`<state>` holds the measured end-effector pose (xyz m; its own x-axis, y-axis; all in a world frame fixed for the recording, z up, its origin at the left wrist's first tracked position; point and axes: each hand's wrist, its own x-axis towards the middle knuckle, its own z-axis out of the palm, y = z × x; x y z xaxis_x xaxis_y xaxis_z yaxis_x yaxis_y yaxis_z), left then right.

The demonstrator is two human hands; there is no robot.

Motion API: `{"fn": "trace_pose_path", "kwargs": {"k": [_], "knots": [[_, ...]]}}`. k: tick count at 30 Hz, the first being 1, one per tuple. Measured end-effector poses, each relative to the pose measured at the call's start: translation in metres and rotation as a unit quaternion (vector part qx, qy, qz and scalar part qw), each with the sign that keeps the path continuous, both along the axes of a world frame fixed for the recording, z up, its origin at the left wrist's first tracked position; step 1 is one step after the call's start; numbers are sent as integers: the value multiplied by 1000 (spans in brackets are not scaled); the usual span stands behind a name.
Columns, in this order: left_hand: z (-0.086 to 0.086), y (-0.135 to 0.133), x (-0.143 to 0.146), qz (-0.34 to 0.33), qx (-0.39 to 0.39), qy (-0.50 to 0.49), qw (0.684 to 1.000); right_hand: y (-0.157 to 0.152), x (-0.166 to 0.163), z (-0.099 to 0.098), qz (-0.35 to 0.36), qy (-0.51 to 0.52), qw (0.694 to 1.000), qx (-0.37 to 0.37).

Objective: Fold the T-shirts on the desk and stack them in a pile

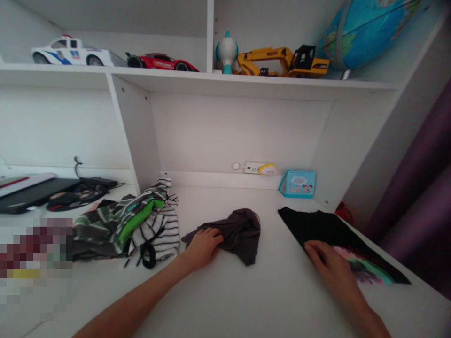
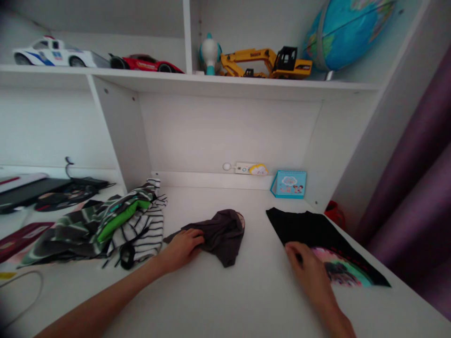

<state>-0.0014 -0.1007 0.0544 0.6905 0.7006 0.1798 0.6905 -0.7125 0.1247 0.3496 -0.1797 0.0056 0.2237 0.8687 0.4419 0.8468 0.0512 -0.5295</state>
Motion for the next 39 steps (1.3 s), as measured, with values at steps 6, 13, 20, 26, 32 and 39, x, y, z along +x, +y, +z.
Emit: {"fn": "trace_pose_path", "kwargs": {"k": [6, 13, 20, 26, 32, 39], "knots": [[26, 1, 5, 7, -87, -174, 981, 3, -121, 19, 193, 5, 979, -69], [50, 20, -25, 105, -154, -316, 930, 49, -112, 46, 145, 314, 934, 88], [62, 37, -64, 152, -99, -223, 958, 49, -99, 100, 177, 508, 833, 129], [85, -10, -3, -56, -157, -243, 956, 44, -141, 123, 255, 525, 809, 69], [73, -10, 21, -37, -150, -194, 969, 42, -143, 132, 240, 521, 808, 131], [76, 35, -22, 25, -77, -225, 971, 51, -101, 157, 186, 450, 848, 209]]}}
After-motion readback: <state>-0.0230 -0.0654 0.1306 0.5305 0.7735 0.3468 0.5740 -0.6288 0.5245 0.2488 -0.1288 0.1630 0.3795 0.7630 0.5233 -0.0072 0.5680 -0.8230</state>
